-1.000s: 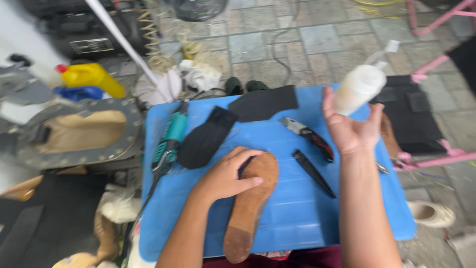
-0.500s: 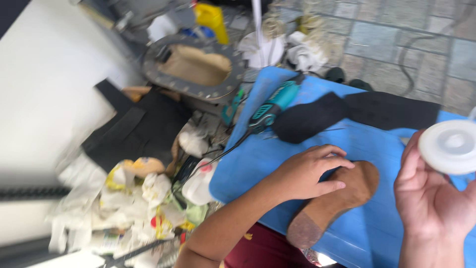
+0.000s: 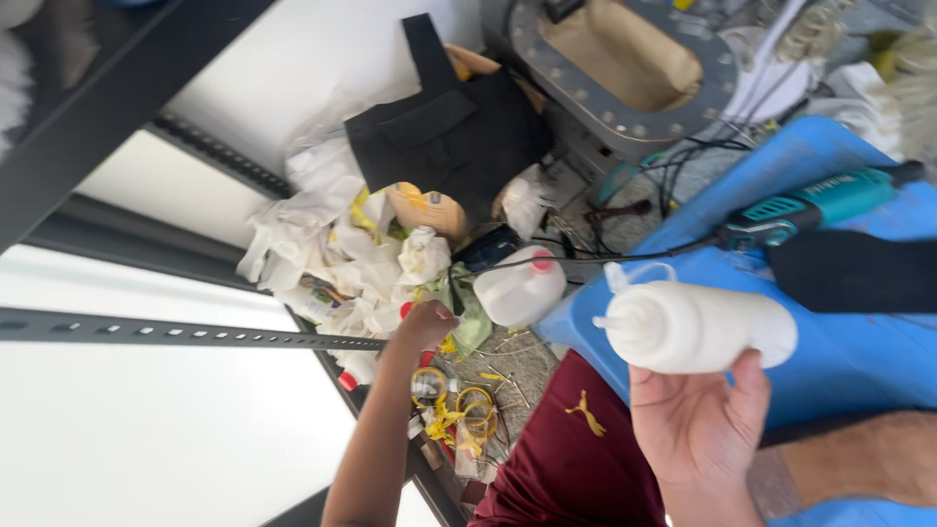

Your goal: The person applies glue to the sole of a brown shoe using a squeeze bottle and spreads it with a brush. The person repeatedly applies glue and spreads it across the sole surface.

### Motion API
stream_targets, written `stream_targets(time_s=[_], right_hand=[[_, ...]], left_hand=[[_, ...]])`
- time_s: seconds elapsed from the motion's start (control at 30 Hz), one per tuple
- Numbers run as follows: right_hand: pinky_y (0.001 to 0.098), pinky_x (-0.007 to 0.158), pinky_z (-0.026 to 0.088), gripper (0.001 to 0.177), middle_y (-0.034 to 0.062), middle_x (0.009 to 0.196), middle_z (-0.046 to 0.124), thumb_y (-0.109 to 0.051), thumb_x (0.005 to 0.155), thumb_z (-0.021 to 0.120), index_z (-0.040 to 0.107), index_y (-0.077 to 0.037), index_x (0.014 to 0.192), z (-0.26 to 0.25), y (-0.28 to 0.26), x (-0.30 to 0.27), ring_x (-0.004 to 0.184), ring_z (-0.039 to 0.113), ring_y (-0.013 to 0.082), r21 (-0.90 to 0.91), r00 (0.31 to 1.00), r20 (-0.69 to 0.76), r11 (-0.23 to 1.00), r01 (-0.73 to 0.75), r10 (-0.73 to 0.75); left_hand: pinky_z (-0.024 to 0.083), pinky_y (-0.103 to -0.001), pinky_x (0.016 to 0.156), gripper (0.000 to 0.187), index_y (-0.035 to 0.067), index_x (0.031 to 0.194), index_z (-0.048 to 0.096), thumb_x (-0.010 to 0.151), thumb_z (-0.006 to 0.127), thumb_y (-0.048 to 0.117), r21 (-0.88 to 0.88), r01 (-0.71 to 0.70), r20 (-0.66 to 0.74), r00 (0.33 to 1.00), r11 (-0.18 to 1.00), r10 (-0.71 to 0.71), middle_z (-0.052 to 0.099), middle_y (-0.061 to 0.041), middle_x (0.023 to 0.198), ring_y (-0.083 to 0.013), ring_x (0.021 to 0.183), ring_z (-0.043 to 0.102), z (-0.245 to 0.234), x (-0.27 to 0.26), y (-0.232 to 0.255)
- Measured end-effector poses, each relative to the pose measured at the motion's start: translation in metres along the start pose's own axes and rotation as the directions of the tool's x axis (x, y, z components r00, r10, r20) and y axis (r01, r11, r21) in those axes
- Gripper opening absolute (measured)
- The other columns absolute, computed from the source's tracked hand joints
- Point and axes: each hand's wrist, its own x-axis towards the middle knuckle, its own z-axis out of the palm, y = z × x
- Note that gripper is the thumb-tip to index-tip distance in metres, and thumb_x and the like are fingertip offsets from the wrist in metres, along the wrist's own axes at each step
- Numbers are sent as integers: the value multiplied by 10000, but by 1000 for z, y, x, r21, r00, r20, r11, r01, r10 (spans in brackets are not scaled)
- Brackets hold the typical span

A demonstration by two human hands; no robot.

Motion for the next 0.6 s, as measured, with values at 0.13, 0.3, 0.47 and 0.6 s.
stream_targets(time_s=[0.13,0.3,0.47,0.6], right_hand=[[458,1205,387,748,64,1528,572,-376,870,826,505,-80,1477,6,27,16,1454,524,245,11,997,-37,997,-72,72],[447,1193,374,817,96,1569,536,-395,892,822,448,-45,1528,6,39,21,1471,511,255,-2,998,-51,1000,-24,23],[446,1203,351,825,97,1589,519,-404,904,806,428,-39,1540,3,46,17,1495,490,255,-49,996,-78,998,41,-44],[453,1187,352,811,111,1578,521,-404,889,790,430,-41,1519,1,51,19,1481,491,268,-82,984,-150,993,82,-94]], left_hand=[[534,-454,987,164,186,998,773,854,695,199,171,-188,-540,803,967,252,700,-112,1197,-337,1148,651,26,60,-45],[408,-506,1119,306,264,1145,750,859,662,204,150,-94,-497,853,984,157,477,-74,1541,-318,1421,421,15,123,-37],[336,-517,1147,469,328,1299,672,852,657,186,10,44,-406,913,999,-36,300,-46,1639,-302,1507,258,15,153,-18],[326,-552,1125,573,294,1395,578,836,673,212,133,15,-426,904,991,44,321,-2,1644,-282,1514,251,13,172,-13]])
